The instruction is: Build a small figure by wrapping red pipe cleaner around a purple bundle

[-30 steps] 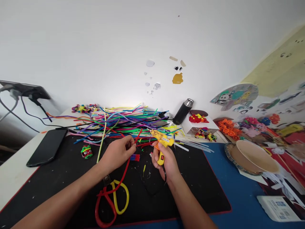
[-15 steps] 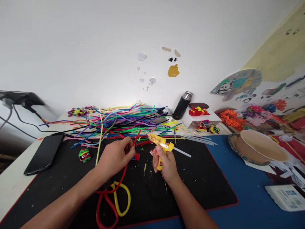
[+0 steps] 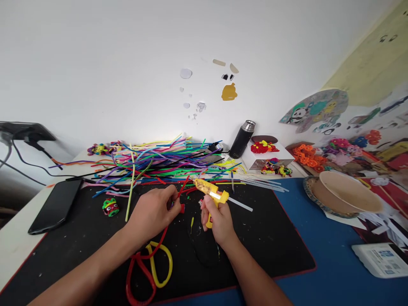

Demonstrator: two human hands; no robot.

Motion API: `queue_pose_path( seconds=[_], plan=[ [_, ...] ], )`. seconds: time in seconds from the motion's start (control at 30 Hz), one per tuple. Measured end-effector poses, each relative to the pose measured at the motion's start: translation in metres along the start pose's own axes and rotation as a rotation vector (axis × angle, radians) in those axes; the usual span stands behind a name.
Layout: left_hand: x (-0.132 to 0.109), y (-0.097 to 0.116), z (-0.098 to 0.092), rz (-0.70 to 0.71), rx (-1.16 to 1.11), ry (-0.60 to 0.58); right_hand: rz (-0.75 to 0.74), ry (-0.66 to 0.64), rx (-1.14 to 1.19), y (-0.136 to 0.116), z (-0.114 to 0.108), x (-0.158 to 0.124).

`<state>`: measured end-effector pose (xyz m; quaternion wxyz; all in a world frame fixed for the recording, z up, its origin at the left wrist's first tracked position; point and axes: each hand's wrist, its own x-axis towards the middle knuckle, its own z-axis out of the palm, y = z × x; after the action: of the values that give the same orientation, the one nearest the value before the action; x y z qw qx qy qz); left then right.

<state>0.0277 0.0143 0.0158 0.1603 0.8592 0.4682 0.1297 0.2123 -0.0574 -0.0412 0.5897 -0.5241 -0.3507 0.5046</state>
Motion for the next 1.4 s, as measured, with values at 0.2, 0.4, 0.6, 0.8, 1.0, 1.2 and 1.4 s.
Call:
queue_pose_path(
  seconds=[0.2,0.4,0.6,0.8,1.0,1.2,1.4],
  plan=[
    [0.0001,-0.0004,0.0025,0.021,0.055,0.006,-0.010,0.010,0.010,0.0009,-0.0001,-0.0004],
    [-0.0015,-0.0008,0.0029,0.040,0.080,0.016,-0.004,0.009,-0.002,0.0011,-0.0004,-0.0004],
    [-0.0021,-0.0015,0.0032,0.048,0.090,0.021,-0.015,0.002,-0.026,-0.0015,-0.0002,-0.0005],
    [-0.0016,-0.0017,0.0023,0.060,0.091,0.042,0.001,-0.022,-0.056,-0.0031,-0.0005,-0.0015],
    [-0.0008,0.0001,0.0002,0.044,0.085,0.049,0.012,-0.005,-0.044,0.0012,0.0007,-0.0019],
    [-0.0010,-0.0006,-0.0022,0.060,0.099,0.068,0.032,-0.011,-0.043,0.0010,0.0019,-0.0024],
    [-0.0011,-0.0009,-0.0029,0.053,0.105,0.064,0.025,-0.029,-0.074,0.0002,0.0021,-0.0037]
  ],
)
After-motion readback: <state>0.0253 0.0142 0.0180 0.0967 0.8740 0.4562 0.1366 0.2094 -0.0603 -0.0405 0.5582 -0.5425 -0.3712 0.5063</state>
